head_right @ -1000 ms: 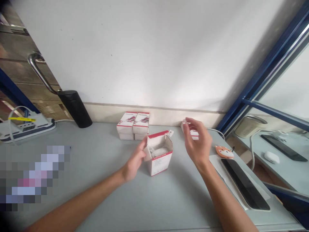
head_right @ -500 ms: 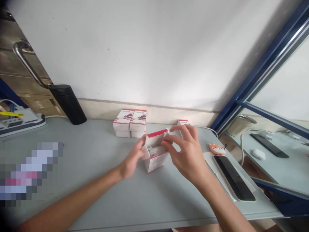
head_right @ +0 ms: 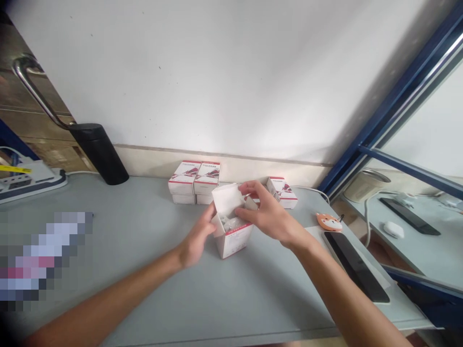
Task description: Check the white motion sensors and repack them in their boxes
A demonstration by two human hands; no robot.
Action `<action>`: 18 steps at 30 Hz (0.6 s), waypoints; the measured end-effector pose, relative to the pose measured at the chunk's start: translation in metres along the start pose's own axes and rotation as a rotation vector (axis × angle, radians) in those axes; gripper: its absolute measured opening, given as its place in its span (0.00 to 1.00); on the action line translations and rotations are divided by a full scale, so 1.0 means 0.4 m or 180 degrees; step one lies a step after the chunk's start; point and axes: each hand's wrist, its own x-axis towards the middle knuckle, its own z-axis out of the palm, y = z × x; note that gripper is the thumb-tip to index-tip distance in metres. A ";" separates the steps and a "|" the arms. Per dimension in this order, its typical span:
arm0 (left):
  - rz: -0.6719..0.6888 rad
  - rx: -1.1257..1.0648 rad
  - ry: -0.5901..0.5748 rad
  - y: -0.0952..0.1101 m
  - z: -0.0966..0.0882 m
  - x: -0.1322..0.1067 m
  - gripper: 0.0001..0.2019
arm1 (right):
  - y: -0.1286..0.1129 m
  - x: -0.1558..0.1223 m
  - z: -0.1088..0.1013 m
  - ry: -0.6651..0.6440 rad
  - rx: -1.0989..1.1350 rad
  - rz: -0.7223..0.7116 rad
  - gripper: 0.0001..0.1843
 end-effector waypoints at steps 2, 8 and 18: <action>0.0014 0.0019 0.0008 0.003 0.001 0.001 0.35 | -0.007 0.014 0.000 -0.0300 0.0548 0.0412 0.23; -0.0148 0.0041 0.0196 -0.020 -0.010 -0.006 0.37 | -0.002 0.032 0.029 -0.0397 0.1354 0.0666 0.24; -0.0355 -0.0052 0.0507 -0.032 0.006 -0.029 0.33 | 0.143 0.072 -0.011 0.0285 0.1552 -0.0449 0.23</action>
